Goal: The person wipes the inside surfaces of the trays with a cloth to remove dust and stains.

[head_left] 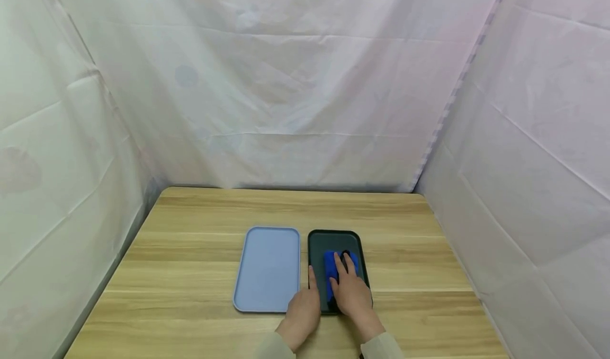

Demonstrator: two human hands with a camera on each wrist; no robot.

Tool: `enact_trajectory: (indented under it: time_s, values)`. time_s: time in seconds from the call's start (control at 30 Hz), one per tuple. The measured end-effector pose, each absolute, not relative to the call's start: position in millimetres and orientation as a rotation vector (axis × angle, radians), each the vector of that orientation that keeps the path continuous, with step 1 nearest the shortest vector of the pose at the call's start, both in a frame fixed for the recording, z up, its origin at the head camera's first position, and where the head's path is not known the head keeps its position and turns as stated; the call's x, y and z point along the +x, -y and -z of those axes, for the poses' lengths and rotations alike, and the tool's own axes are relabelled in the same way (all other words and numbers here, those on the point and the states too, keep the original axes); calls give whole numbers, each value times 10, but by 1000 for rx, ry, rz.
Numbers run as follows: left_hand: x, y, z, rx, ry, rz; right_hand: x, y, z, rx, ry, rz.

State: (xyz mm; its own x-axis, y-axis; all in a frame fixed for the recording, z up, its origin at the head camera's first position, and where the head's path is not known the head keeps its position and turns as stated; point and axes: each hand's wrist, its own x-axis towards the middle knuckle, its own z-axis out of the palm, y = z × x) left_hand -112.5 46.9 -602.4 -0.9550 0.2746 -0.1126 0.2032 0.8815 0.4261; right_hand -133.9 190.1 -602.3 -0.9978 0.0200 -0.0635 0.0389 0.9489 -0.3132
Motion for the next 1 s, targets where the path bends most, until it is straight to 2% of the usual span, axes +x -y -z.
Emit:
enact_trajectory:
  time_s: [0.57,1.0]
  values:
    - [-1153,-494,6009,258,-2838,-656,-1397,-2207,5987,-140,-2955,570]
    - [-1153,-500,6024,227,-2813,-652,-1373,-2206,6054,-3,-3054,619]
